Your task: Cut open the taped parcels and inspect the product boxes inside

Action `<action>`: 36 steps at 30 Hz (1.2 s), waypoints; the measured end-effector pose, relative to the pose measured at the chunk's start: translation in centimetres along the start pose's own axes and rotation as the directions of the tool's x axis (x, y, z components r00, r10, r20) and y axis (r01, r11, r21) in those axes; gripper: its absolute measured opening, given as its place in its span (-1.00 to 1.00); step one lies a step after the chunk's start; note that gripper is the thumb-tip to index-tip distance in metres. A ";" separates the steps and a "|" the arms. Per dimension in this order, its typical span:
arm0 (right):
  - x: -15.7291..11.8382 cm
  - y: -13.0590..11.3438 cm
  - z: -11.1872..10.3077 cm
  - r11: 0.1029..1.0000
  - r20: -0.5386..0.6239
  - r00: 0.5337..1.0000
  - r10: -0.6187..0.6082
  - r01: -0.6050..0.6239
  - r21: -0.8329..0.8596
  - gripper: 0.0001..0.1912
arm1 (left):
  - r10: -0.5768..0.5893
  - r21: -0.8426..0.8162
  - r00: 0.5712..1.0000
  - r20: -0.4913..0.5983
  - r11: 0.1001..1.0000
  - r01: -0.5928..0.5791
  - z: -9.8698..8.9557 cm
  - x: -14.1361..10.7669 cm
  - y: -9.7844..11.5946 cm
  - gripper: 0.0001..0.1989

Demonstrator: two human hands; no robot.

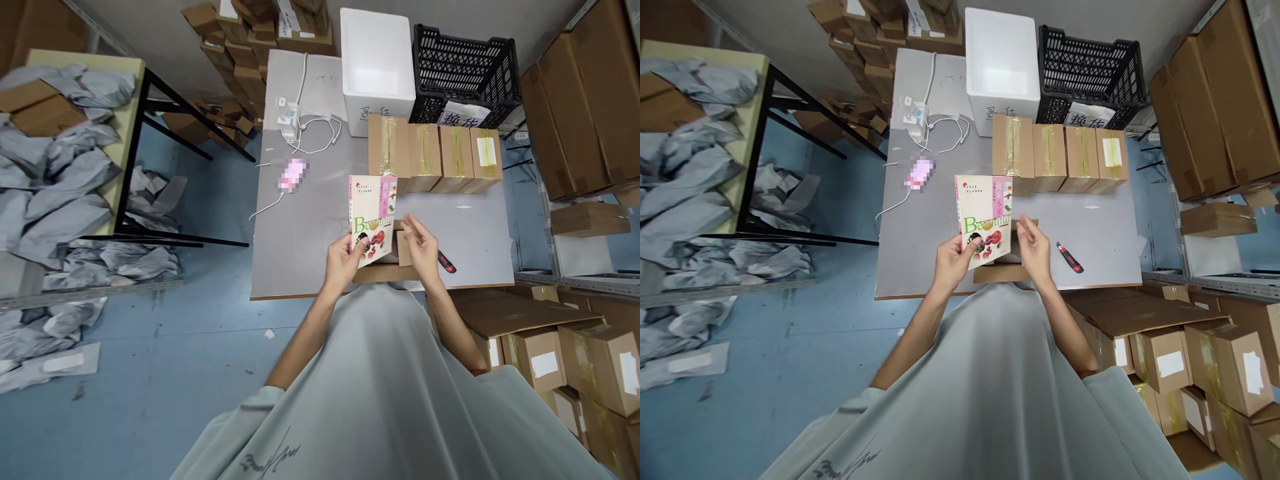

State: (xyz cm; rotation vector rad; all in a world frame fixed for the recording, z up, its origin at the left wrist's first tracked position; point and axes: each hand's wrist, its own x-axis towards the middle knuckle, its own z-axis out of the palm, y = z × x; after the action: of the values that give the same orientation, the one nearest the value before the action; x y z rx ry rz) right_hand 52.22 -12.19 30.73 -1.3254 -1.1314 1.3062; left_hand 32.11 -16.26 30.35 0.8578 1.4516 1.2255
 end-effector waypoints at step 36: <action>-2.2 -0.7 1.6 0.998 0.189 0.980 0.056 -0.049 -0.044 -0.01 | 0.120 0.227 0.993 0.009 0.967 -0.119 2.3 -3.5 1.8 -0.53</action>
State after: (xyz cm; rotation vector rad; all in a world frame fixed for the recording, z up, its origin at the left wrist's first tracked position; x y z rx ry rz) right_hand 50.64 -14.27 31.76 -1.2868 -1.2651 1.4815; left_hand 35.01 -18.60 33.01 1.1117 1.5843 1.1642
